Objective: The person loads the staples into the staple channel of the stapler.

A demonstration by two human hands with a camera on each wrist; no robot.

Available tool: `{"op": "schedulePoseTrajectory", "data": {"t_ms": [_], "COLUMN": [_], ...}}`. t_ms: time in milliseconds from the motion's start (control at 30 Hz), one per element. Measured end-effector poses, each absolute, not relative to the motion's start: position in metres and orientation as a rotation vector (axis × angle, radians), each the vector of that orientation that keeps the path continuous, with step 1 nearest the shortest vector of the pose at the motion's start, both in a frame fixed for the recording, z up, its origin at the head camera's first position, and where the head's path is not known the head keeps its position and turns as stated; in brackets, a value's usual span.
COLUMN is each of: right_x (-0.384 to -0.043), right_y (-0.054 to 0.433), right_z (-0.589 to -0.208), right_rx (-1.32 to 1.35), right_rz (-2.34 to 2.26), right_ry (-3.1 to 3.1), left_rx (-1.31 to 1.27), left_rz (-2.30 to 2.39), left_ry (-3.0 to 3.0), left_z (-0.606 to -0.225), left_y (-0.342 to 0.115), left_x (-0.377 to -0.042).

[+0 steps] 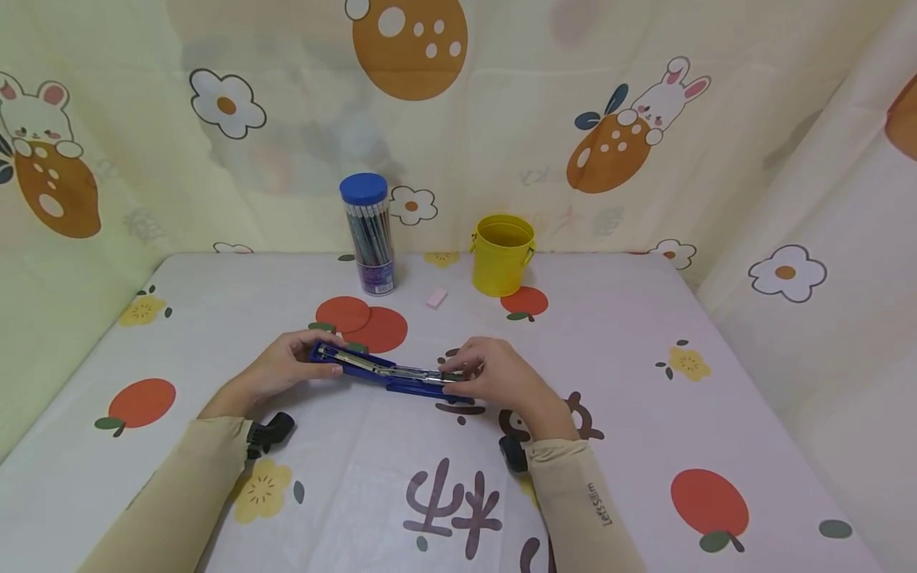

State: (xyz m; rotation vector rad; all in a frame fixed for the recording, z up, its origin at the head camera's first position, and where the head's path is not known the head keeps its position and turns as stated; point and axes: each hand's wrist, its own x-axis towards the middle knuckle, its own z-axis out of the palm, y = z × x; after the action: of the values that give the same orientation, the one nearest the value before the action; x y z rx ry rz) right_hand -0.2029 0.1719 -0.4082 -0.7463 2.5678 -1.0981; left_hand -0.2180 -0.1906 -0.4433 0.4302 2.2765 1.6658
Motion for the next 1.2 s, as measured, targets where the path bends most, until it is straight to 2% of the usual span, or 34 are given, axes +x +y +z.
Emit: {"op": "schedulePoseTrajectory", "data": {"t_ms": [1200], "right_x": [-0.204], "right_y": [0.1724], "right_z": [-0.4109], "right_rx": [-0.752], "right_rz": [-1.033], "right_ry": [2.556], "left_rx": [0.419], "left_rz": [1.662], "left_ry": [2.283], "left_z": [-0.4454], "left_y": [-0.1925], "left_x": [-0.2198]}}
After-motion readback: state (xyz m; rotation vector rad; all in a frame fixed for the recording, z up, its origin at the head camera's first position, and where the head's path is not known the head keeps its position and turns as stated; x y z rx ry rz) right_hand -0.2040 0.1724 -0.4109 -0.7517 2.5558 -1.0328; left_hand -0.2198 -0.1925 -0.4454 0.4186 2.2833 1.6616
